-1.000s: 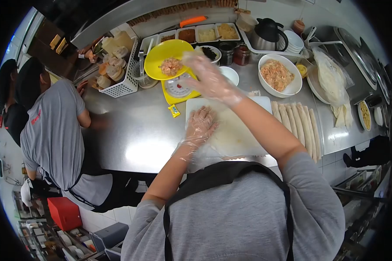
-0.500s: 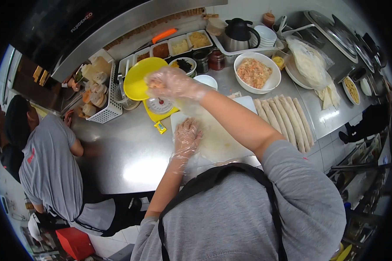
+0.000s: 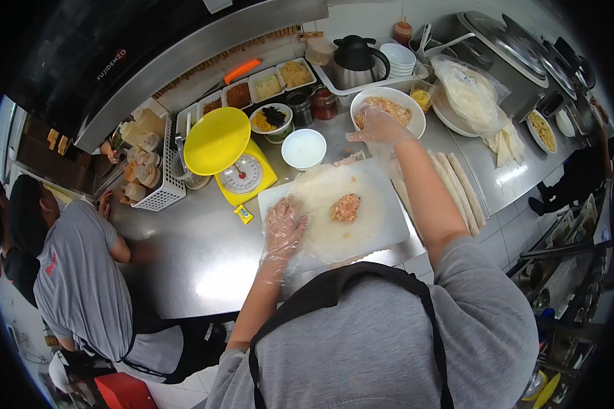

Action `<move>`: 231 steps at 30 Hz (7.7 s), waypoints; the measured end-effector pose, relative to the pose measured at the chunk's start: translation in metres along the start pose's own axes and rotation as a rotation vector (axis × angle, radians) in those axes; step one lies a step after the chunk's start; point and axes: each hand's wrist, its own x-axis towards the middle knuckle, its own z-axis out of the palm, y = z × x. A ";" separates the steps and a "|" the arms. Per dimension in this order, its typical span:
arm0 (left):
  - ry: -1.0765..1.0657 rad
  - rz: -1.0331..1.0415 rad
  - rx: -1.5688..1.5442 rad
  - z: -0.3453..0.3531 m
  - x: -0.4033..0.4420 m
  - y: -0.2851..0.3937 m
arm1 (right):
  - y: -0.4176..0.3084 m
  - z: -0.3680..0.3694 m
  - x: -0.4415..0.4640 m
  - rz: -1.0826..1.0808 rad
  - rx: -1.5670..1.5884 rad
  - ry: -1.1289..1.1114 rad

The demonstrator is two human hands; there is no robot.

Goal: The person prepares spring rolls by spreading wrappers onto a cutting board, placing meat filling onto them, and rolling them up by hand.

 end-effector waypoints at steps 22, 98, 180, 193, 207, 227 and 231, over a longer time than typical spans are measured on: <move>-0.001 -0.019 0.013 0.003 -0.002 -0.001 | 0.010 0.014 0.009 0.203 0.447 0.061; 0.011 -0.042 -0.069 -0.006 -0.002 0.002 | -0.214 0.089 0.079 -0.695 0.309 -0.106; 0.017 0.196 -0.470 0.013 0.017 0.063 | -0.012 0.085 -0.159 -0.449 0.182 0.019; -0.162 -0.014 -0.541 0.024 0.023 0.063 | 0.000 0.072 -0.147 -0.457 0.319 -0.248; 0.087 0.263 -0.635 -0.015 0.030 0.069 | -0.001 0.052 -0.147 -0.493 0.356 -0.031; -0.256 0.003 -0.435 0.021 0.033 0.058 | 0.022 0.081 -0.129 -0.381 0.383 -0.380; -0.218 0.022 -0.615 0.011 0.029 0.048 | 0.019 0.070 -0.137 -0.368 0.410 -0.257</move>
